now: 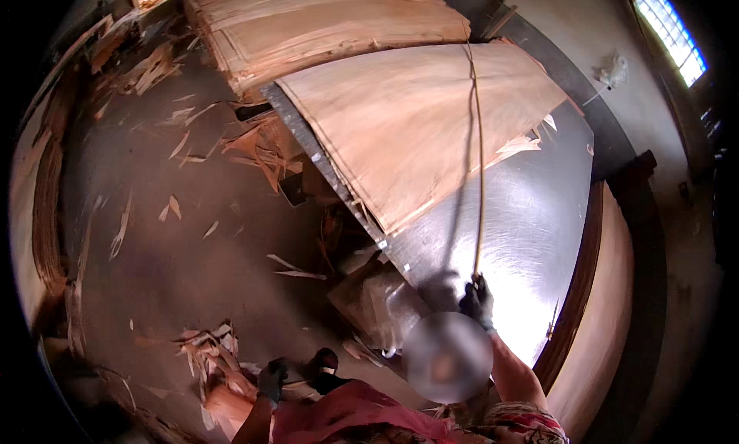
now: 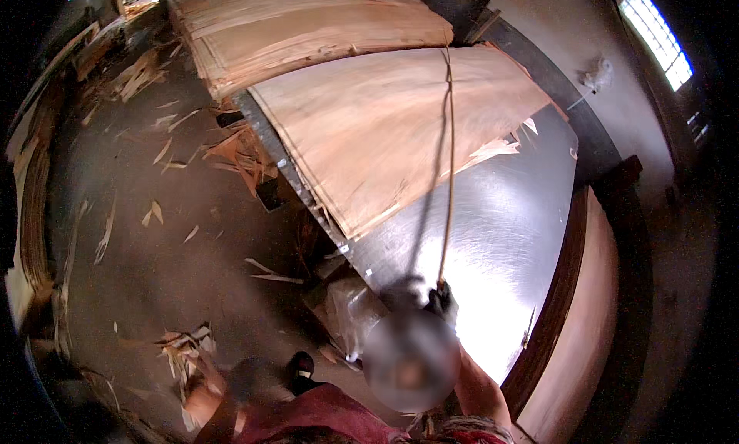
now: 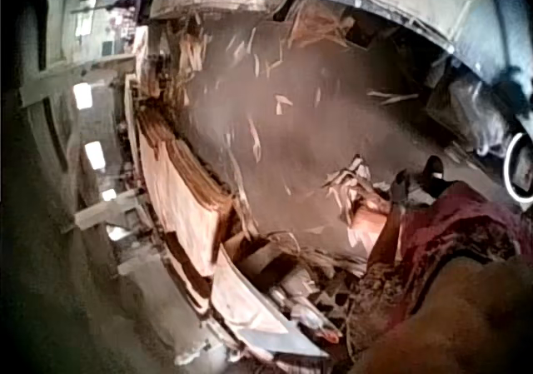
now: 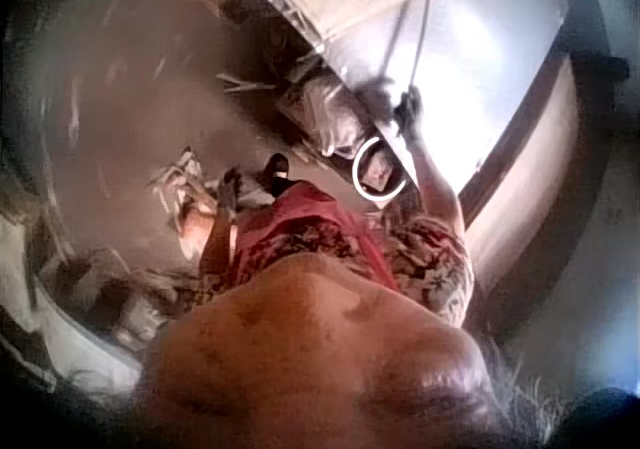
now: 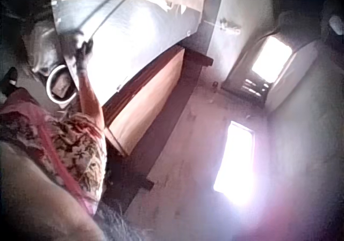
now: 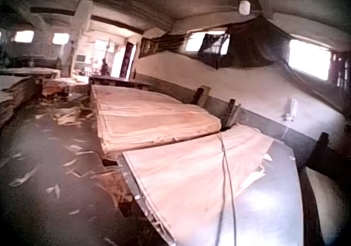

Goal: The person processes large sheets of wood veneer by hand. The person sorts through stacked veneer sheets, places a sheet onto a metal work surface, applies strips of tape to the edges using a tape dispenser and a small cutting tool, and smooths the taped edges by hand.

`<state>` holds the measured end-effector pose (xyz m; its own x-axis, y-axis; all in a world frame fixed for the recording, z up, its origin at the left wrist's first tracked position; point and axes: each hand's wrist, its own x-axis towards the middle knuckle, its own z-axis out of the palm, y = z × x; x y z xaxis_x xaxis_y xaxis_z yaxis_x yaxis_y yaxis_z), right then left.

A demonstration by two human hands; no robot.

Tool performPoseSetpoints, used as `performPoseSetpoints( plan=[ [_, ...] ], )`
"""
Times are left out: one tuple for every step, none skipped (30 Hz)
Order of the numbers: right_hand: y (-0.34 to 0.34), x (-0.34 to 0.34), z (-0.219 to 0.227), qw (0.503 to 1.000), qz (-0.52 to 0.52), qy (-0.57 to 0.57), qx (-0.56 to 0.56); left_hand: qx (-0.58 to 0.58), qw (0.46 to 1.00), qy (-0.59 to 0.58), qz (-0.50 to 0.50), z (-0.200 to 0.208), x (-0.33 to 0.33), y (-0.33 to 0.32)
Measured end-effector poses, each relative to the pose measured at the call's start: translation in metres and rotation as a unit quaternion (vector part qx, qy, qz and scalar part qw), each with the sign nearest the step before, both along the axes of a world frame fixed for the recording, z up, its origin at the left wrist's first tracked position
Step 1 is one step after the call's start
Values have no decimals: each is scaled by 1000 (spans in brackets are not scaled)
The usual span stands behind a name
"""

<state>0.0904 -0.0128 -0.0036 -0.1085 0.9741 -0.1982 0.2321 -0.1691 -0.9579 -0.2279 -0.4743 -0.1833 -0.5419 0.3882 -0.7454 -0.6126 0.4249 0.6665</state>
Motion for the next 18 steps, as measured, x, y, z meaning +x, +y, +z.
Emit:
performPoseSetpoints(
  plan=[
    [4, -57, 21, 997, -33, 60, -47, 55, 998, -16, 9, -22, -21, -10],
    [17, -63, 13, 1000, -18, 16, -16, 117, 992, -40, 7, -47, -42, -14],
    [31, -74, 0, 1000, -1, -26, 12, 127, 991, -47, 9, -53, -61, -16],
    [35, -98, 7, 999, 14, -48, 10, 135, 989, -52, 15, -56, -79, -22],
    [35, -110, 7, 970, 17, -221, 101, 103, 994, -43, 21, -52, -94, -18],
    [32, -115, 12, 900, 15, -394, 186, 74, 996, -40, 23, -46, -107, -10],
    [33, -124, 13, 885, -4, -423, 192, -8, 999, -11, -41, -37, -124, -9],
    [38, -146, 6, 906, 0, -390, 163, -21, 998, 8, -66, -44, -164, -20],
    [36, -157, 10, 918, -2, -373, 133, 33, 997, -71, 16, -39, -190, -21],
    [33, -168, 12, 930, -5, -354, 103, 84, 981, -148, 98, -34, -215, -19],
    [33, -158, 32, 913, -30, -396, 93, 32, 994, -48, 91, -39, -214, 18],
    [32, -147, 30, 898, -37, -423, 119, 30, 1000, 4, 1, -45, -235, 42],
    [28, -135, 24, 881, -45, -448, 143, 29, 994, 58, -92, -56, -260, 68],
    [30, -136, 18, 872, -56, -456, 168, 91, 991, 74, -60, -46, -278, 106],
    [28, -136, 13, 893, -65, -430, 111, 147, 984, 89, -36, -6, -291, 160],
    [28, -140, 8, 900, -82, -396, 163, 140, 975, 132, -108, 65, -300, 210],
    [30, -151, 14, 911, -76, -392, 107, 134, 957, 183, -178, 129, -311, 258],
    [37, -164, 26, 917, -64, -389, 59, 243, 932, 188, -189, 147, -324, 295]
  ],
)
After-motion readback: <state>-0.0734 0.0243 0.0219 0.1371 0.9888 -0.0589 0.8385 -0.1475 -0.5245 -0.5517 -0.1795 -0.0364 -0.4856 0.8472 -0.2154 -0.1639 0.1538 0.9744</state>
